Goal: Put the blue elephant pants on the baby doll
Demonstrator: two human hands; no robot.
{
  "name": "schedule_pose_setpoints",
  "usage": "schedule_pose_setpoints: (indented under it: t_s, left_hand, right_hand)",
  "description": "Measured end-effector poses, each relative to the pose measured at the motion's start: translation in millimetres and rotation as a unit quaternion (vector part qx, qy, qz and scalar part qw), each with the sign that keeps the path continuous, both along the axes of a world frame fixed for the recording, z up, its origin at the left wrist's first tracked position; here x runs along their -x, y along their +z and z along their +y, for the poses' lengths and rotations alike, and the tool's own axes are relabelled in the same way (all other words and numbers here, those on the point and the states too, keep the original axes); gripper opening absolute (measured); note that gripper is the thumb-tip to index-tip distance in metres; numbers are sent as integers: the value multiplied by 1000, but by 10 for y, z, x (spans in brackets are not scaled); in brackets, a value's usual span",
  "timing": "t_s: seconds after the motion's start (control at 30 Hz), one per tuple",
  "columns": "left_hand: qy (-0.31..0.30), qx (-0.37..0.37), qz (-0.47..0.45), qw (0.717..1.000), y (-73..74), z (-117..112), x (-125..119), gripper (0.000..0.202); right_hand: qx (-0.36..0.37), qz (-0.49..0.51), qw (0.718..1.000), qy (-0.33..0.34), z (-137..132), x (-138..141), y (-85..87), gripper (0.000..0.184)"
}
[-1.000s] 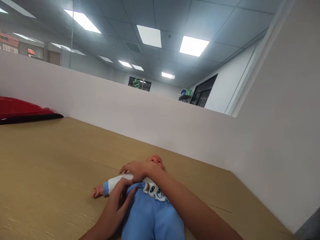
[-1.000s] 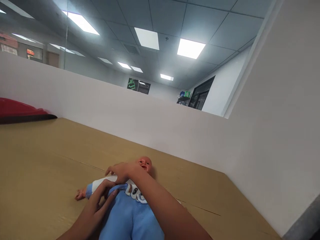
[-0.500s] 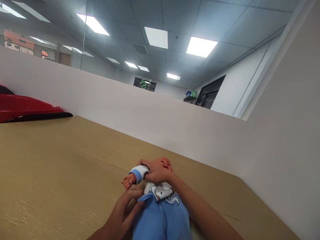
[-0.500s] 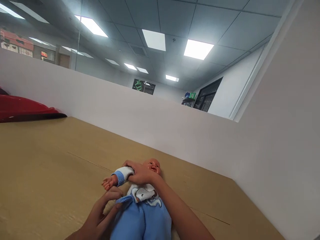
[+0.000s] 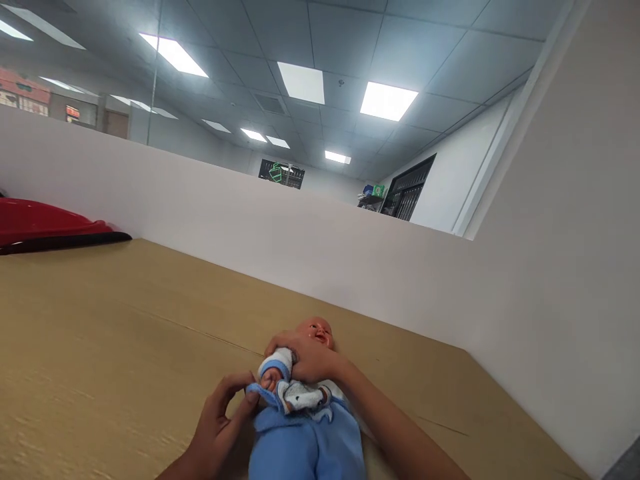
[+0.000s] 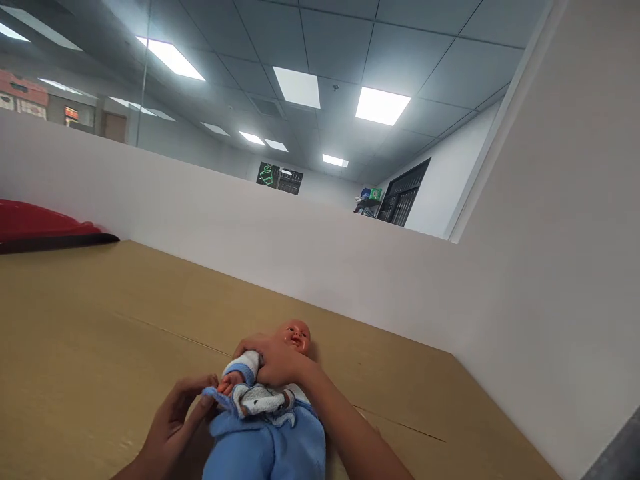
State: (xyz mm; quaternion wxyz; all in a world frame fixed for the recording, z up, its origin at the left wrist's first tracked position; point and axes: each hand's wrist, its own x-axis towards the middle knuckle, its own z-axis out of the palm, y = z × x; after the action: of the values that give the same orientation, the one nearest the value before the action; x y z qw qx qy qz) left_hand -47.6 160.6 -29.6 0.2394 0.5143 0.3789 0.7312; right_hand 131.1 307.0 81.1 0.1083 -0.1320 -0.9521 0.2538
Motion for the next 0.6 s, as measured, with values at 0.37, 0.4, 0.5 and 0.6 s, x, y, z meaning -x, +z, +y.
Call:
schedule_pose_setpoints:
  t_s: [0.37,0.4,0.5,0.6]
  left_hand:
    - [-33,80,-39,996,281,191,160,53]
    - [-37,90,-33,995,276,240,180,53]
    - [-45,120,-13,992,233,381,225,58]
    - [-62,143,1,988,187,463,225,64]
  right_hand:
    - [-71,-33,997,29,-171,305,-21,17]
    - [-58,-33,997,26,-166,306,-19,17]
    - [-2,-37,999,12,-134,277,14,20]
    - [44,-49,997,-27,-127,248,69,23]
